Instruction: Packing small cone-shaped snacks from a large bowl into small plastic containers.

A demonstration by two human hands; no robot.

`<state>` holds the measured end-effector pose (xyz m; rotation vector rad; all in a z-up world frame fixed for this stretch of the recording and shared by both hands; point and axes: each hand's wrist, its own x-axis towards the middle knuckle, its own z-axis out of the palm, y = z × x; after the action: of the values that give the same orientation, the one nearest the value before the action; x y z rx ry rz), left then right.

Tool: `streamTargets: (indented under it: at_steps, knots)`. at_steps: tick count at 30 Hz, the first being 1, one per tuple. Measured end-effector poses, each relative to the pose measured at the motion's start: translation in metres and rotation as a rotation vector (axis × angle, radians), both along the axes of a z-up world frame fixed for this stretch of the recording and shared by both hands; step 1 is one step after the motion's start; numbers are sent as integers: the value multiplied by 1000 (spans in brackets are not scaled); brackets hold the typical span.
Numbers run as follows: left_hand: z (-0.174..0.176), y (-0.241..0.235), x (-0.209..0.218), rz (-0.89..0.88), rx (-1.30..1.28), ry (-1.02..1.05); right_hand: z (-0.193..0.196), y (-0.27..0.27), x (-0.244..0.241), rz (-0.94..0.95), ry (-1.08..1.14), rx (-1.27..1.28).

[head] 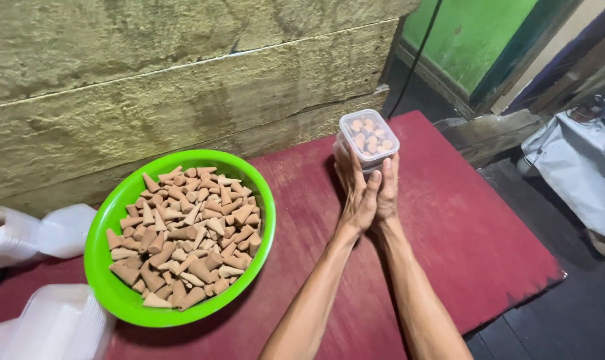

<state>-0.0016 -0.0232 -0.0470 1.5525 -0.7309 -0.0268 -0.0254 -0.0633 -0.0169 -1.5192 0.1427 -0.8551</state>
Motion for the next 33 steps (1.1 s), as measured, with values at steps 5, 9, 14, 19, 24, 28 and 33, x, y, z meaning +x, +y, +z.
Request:
streamTargets:
  at_steps: [5,9,14,19,24,28,33]
  knots:
    - [-5,-1,1,15,-8,-24,18,10,-3,40,-54,41]
    - [-10,-2,-5,78,-58,18,23,4,-2,62,-116,83]
    - [3,5,-4,63,-77,-15,1,-14,0,19,-8,-54]
    - [3,4,-5,70,-42,-47,-5,-21,0,-14,55,-207]
    - [-1,2,-6,105,-60,-69,-1,-22,-3,5,16,-143]
    - [-5,-1,-5,147,-75,-70,2,-13,-2,49,14,-129]
    - [0,-2,-7,184,-76,-42,-17,-21,5,6,-42,-185]
